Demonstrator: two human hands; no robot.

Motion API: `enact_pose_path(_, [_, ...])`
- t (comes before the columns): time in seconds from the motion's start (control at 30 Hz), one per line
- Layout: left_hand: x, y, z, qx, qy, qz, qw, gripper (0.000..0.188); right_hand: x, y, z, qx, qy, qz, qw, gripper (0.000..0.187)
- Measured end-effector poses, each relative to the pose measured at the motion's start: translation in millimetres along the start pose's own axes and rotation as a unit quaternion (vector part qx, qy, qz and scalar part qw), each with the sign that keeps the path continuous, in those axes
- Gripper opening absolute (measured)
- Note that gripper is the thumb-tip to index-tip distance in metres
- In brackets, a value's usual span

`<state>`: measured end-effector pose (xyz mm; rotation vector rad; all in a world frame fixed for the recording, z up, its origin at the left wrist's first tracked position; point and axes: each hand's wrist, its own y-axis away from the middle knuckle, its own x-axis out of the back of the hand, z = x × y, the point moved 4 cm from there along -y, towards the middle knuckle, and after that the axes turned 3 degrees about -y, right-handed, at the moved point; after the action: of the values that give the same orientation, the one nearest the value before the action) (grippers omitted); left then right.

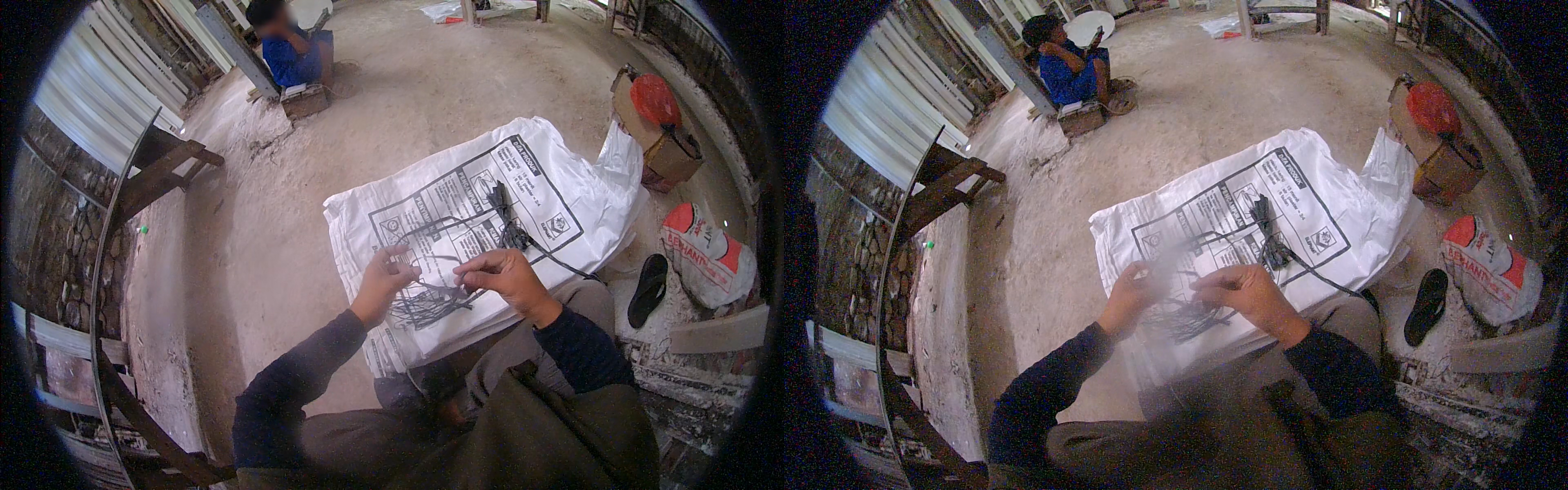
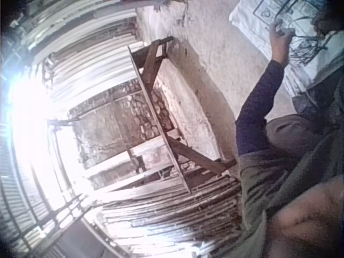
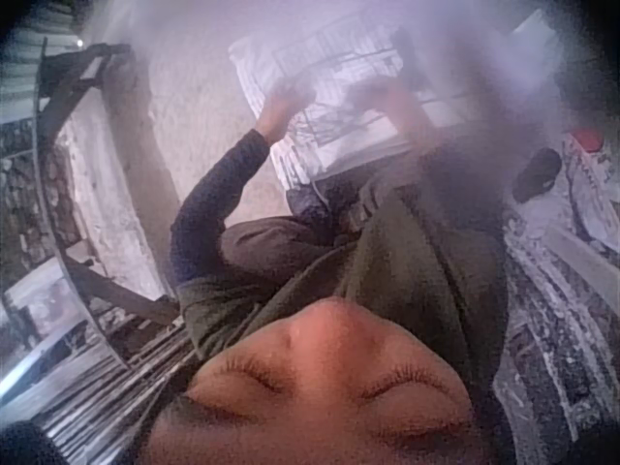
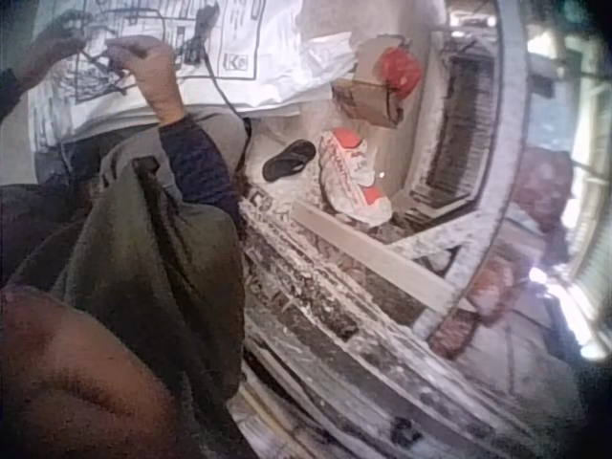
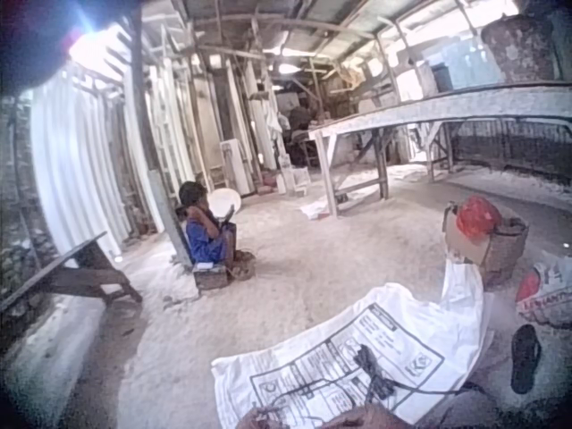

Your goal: The person sits on the floor and repeatedly ties and unties black cables by hand on a white sack. They handle the cables one at a time, forming knots and then loosening them, without using any tools.

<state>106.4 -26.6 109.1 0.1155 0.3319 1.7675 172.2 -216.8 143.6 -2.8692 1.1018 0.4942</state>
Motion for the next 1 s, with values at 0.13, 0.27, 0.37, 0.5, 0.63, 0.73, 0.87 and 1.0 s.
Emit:
enact_pose_path(0.13, [-16.4, 8.3, 18.6, -0.012, -0.006, -0.022, 1.000, 0.060, 10.2, 0.8, 0.1, 0.060, 0.244, 0.059, 0.966, 0.023])
enact_pose_path(0.27, [-52.1, 36.3, 42.9, 0.019, -0.024, -0.166, 0.986, 0.060, 17.8, -2.1, 0.5, 0.067, 0.369, 0.178, 0.910, 0.024])
enact_pose_path(0.37, [-65.3, 43.6, 40.0, 0.006, -0.044, -0.244, 0.969, 0.052, 21.8, -5.3, -18.3, 0.011, 0.420, 0.175, 0.890, 0.024])
enact_pose_path(0.5, [-42.4, 24.6, 33.2, -0.055, -0.052, -0.104, 0.992, 0.027, 36.6, -1.9, -25.3, 0.205, 0.517, 0.239, 0.796, 0.019])
enact_pose_path(0.63, [-2.1, 1.3, 16.6, -0.070, -0.007, 0.005, 0.998, 0.014, 33.3, -6.4, -14.4, 0.235, 0.424, 0.163, 0.859, 0.011])
enact_pose_path(0.73, [10.8, -2.1, 12.5, -0.070, -0.049, 0.067, 0.994, 0.012, 24.9, -9.6, -0.7, 0.150, 0.225, 0.083, 0.959, 0.008])
enact_pose_path(0.87, [11.2, -2.7, 11.2, -0.056, -0.042, 0.071, 0.995, 0.009, 3.9, -3.8, 13.5, -0.047, -0.041, -0.079, 0.995, 0.017])
enact_pose_path(1.0, [11.7, -3.2, 7.6, -0.063, -0.093, 0.076, 0.991, 0.009, -15.9, 6.4, 8.7, -0.110, -0.083, -0.190, 0.972, 0.028])
